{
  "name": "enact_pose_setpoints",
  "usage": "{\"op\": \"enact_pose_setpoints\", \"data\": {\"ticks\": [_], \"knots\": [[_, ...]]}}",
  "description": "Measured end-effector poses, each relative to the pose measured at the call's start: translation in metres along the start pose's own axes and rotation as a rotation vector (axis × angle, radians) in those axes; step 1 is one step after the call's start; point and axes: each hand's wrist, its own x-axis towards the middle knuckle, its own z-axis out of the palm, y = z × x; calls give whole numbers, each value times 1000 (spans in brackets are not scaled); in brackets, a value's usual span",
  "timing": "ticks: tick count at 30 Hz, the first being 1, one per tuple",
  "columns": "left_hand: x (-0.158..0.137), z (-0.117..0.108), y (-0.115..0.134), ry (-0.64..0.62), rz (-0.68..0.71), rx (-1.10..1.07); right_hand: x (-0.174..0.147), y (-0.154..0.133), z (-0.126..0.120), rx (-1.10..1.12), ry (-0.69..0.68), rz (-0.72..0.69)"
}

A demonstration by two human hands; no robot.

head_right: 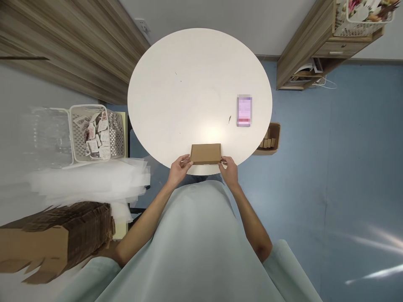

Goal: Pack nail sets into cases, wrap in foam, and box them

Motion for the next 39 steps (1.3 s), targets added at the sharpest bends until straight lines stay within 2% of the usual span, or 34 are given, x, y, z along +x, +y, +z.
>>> {"op": "enact_pose_setpoints", "data": {"ticks": [4,7,11,15,20,26,32,39], "knots": [[4,10,-19,-11,-97,43,-3,30,2,0,-20,83],[4,15,-27,19,-140,25,-3,42,2,48,20,153],[-6,21,-31,53,-119,-41,-4,43,0,241,-17,177],[-37,26,-28,89,-71,-186,-13,36,-13,402,-105,212],[-93,44,-21,37,-12,-409,-46,34,-49,415,-112,219],[-145,89,-28,10,-20,-440,-98,50,-104,291,-90,160],[-175,145,-37,-44,4,-408,-135,68,-158,260,-39,70],[-184,193,-16,-148,-19,-347,-154,88,-217,249,-91,0]]}}
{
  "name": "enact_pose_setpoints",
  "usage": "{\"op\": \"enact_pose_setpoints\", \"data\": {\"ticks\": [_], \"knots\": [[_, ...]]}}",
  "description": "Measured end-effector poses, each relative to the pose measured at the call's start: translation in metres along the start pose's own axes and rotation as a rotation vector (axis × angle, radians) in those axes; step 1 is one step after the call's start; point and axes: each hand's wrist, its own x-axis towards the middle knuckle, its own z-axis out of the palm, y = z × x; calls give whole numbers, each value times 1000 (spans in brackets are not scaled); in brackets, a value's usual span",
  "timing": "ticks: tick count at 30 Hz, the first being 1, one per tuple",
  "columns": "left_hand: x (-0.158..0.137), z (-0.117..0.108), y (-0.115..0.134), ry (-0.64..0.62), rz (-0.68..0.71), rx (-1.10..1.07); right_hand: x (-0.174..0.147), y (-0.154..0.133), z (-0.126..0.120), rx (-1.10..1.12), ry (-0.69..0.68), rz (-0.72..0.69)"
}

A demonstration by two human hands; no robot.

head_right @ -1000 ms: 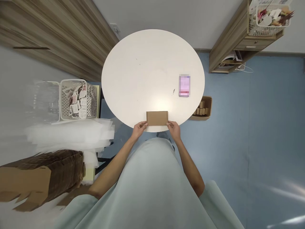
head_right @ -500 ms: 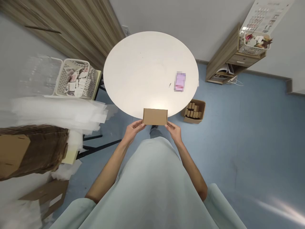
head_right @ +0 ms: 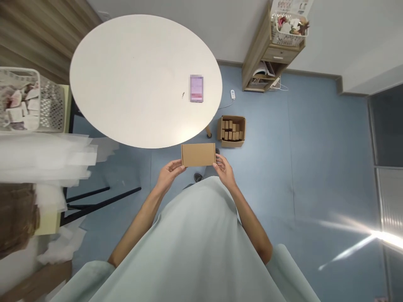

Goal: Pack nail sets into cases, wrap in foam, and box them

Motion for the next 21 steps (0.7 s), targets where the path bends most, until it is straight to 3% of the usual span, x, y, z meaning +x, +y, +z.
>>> {"op": "enact_pose_setpoints", "data": {"ticks": [8,17,21], "knots": [[55,92,4,-72,-70,53,30,10,-87,-7,90,85],[154,232,24,-145,-196,115,109,22,-232,83,152,199],[194,278,25,-160,-202,97,149,25,-283,101,134,250]]}}
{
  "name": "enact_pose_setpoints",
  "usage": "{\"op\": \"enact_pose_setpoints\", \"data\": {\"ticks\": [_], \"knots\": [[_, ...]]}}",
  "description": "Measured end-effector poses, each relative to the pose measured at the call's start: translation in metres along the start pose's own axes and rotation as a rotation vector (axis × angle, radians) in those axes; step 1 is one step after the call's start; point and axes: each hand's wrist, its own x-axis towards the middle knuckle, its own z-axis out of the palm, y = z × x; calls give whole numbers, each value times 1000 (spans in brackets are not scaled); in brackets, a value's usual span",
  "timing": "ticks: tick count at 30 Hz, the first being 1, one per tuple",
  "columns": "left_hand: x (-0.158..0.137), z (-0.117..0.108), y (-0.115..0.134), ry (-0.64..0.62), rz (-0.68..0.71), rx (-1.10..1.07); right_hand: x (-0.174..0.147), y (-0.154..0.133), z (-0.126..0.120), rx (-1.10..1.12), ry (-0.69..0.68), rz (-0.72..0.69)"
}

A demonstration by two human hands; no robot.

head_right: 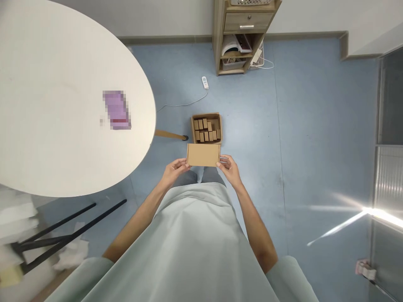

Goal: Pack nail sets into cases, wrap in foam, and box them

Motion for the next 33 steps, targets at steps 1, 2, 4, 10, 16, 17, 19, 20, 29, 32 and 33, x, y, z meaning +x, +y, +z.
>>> {"op": "enact_pose_setpoints", "data": {"ticks": [1,2,4,10,16,17,19,20,29,32,33], "knots": [[10,6,2,-1,-7,-4,10,-3,-7,3,-11,13],[20,11,4,1,-17,-5,19,-5,-13,8,-21,25],[39,17,7,13,-43,7,36,-9,-20,20,-35,46],[102,16,3,37,-127,106,83,-7,-20,-30,18,125],[183,26,-17,102,-232,66,149,16,-1,-151,156,136],[199,30,-21,107,-257,65,163,23,3,-180,185,131],[230,39,-30,103,-307,76,194,39,12,-252,229,125],[246,44,-34,99,-321,84,210,48,16,-292,245,119],[375,55,-86,-70,-199,82,359,159,45,-609,347,118],[412,49,-107,-50,-191,62,400,200,52,-652,372,146],[423,46,-113,-51,-182,52,412,213,55,-663,378,144]]}}
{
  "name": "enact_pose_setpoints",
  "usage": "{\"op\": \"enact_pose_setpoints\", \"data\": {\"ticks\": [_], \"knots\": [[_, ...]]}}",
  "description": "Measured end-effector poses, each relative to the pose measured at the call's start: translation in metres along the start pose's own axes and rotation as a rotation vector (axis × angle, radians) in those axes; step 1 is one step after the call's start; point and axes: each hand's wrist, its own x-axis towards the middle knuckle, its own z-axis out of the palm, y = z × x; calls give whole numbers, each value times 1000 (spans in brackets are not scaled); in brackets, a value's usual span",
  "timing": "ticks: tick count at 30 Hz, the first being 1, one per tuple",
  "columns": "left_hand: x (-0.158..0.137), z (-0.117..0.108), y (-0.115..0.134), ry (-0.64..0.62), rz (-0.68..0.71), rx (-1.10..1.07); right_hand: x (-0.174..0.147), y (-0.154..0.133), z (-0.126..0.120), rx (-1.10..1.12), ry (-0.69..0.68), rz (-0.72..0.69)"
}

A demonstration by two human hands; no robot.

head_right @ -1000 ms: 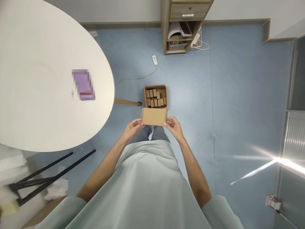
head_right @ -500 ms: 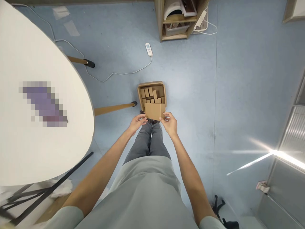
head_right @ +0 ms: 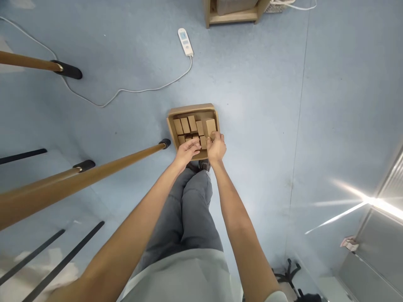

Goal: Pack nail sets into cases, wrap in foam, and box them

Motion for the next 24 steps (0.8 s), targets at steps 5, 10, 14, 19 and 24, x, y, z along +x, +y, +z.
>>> {"op": "enact_pose_setpoints", "data": {"ticks": [5,10,14,19,24], "knots": [[42,-18,-24,0,35,-34,41,22,60,-190,-31,17],[74,-34,-42,36,29,-32,68,37,110,-320,-68,35],[97,-47,-48,58,47,-17,81,52,144,-334,-85,69],[110,-57,-50,57,56,4,93,62,169,-385,-95,24],[94,-55,-50,86,35,2,86,51,154,-471,-230,11]]}}
